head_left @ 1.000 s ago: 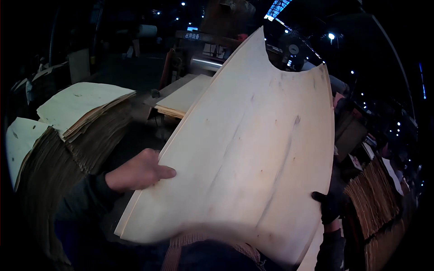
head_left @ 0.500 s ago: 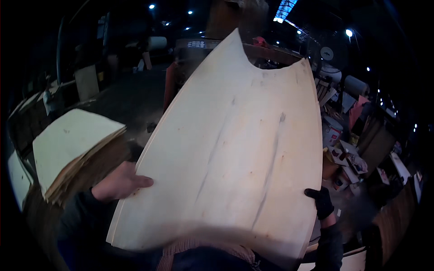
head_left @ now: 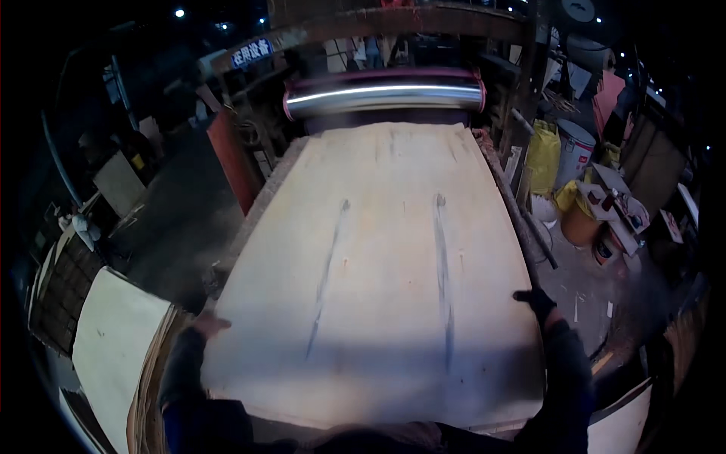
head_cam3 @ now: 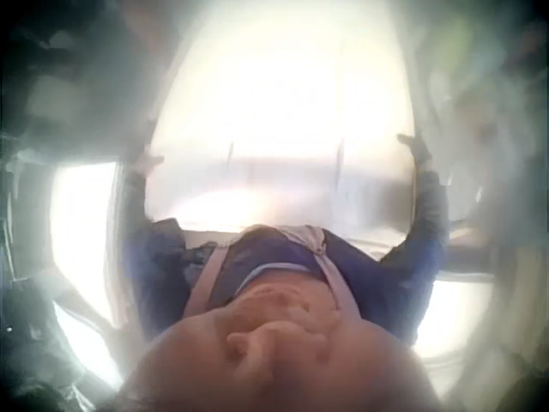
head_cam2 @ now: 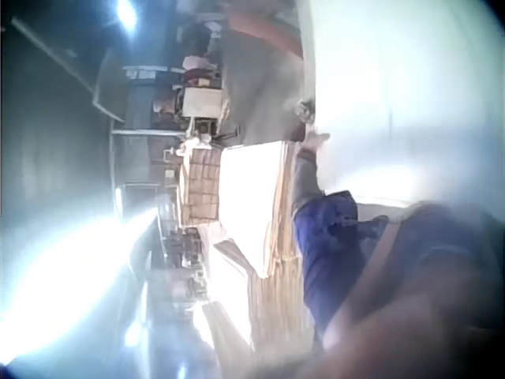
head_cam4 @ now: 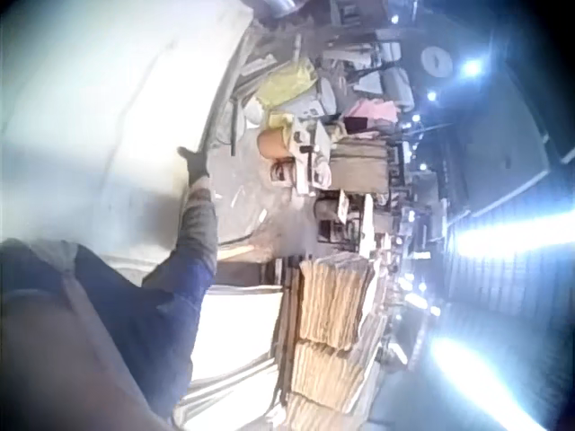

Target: The person feeds veneer sheets through a roller gluing machine using a wooden pole, aligns and stacks the processed veneer sheets, and carries stacks of veneer sheets onto piles on the floor.

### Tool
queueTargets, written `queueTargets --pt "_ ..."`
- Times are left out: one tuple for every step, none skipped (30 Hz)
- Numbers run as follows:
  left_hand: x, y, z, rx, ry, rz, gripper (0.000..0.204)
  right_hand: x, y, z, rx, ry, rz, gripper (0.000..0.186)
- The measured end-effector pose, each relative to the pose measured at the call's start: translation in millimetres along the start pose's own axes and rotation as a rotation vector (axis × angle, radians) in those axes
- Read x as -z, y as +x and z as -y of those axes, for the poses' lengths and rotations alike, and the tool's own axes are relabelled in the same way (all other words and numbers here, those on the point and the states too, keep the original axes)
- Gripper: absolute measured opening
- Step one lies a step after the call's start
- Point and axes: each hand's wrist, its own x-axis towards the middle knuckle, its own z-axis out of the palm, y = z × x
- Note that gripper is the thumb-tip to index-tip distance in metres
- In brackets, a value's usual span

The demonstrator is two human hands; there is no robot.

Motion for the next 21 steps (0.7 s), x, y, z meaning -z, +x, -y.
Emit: queueTargets --pt "-3.7 3.6 11.5 0.055 -0.321 0.012 0.042 -0.6 4.3 0.7 0.061 0.018 0.027 0.035" --pt "-0.5 16.0 15.6 0.031 -0.317 0.019 0.042 -3.3 -0.6 1.1 0.016 -0.052 0.014 0.031" --pt "-3.5 14.8 26.1 -0.024 -0.456 -0.002 0.039 -7.7 -7.4 6.2 -0.052 -0.145 -0.007 0.027" --pt "-7.1 15.8 33.6 -0.139 -0.653 -0.008 0.037 -12.8 -13.6 14.9 -0.052 -0.147 0.016 0.027" --pt "-9.1 23.4 36.7 -0.068 -0.617 -0.017 0.037 -15.7 -19.4 26.4 -0.012 -0.133 0.007 0.027" --pt "-6.7 34.1 39.1 -0.063 -0.655 0.031 0.037 -19.9 -23.9 37.6 0.042 -0.108 -0.01 0.026" --pt "0.7 48.0 40.5 -0.12 -0.724 0.102 0.037 -25.3 -24.0 48.7 0.012 -0.133 -0.011 0.026" --pt "7.7 62.2 43.1 -0.087 -0.698 0.071 0.037 -30.2 -26.0 56.5 0.022 -0.137 -0.022 0.026" --pt "12.6 80.0 46.2 -0.113 -0.647 0.125 0.04 -35.8 -21.4 64.5 0.081 -0.163 -0.055 0.028" --pt "14.3 96.7 50.1 -0.163 -0.6 0.187 0.042 -39.0 -15.5 70.4 0.214 -0.164 -0.048 0.03" --pt "11.5 110.0 54.3 -0.147 -0.609 0.167 0.042 -47.5 -6.0 71.9 0.157 -0.196 -0.091 0.03" --pt "4.8 120.5 58.8 -0.112 -0.632 0.134 0.039 -59.5 4.2 68.4 0.111 -0.339 -0.144 0.031" --pt "-3.4 129.1 63.9 -0.073 -0.663 0.115 0.037 -64.3 9.9 62.7 0.022 -0.501 -0.222 0.033" --pt "-11.3 135.7 69.1 -0.082 -0.666 0.102 0.037 -64.7 10.0 52.5 -0.118 -0.568 -0.227 0.044" --pt "-20.2 140.7 73.7 -0.171 -0.712 0.072 0.035 -71.2 10.2 36.7 -0.08 -0.479 -0.297 0.049" --pt "-28.9 142.0 79.8 -0.237 -0.761 0.083 0.034 -74.7 9.3 19.1 -0.082 -0.44 -0.406 0.055" --pt "-30.9 145.9 85.7 -0.235 -0.773 0.049 0.034 -68.1 14.4 6.4 -0.06 -0.492 -0.396 0.053" --pt "-31.3 151.9 89.6 -0.147 -0.718 0.13 0.035 -62.6 20.1 -10.1 -0.055 -0.494 -0.445 0.05" --pt "-33.4 151.8 96.2 -0.071 -0.674 0.189 0.036 -56.6 24.9 -27.6 0.041 -0.477 -0.453 0.047" --pt "-38.0 152.7 98.9 -0.089 -0.797 0.223 0.041 -46.9 31.1 -37.9 0.068 -0.881 -0.36 0.041" --pt "-36.7 153.9 103.5 -0.111 -0.694 0.205 0.042 -44.7 25.9 -51.6 0.228 -1.115 -0.328 0.034"
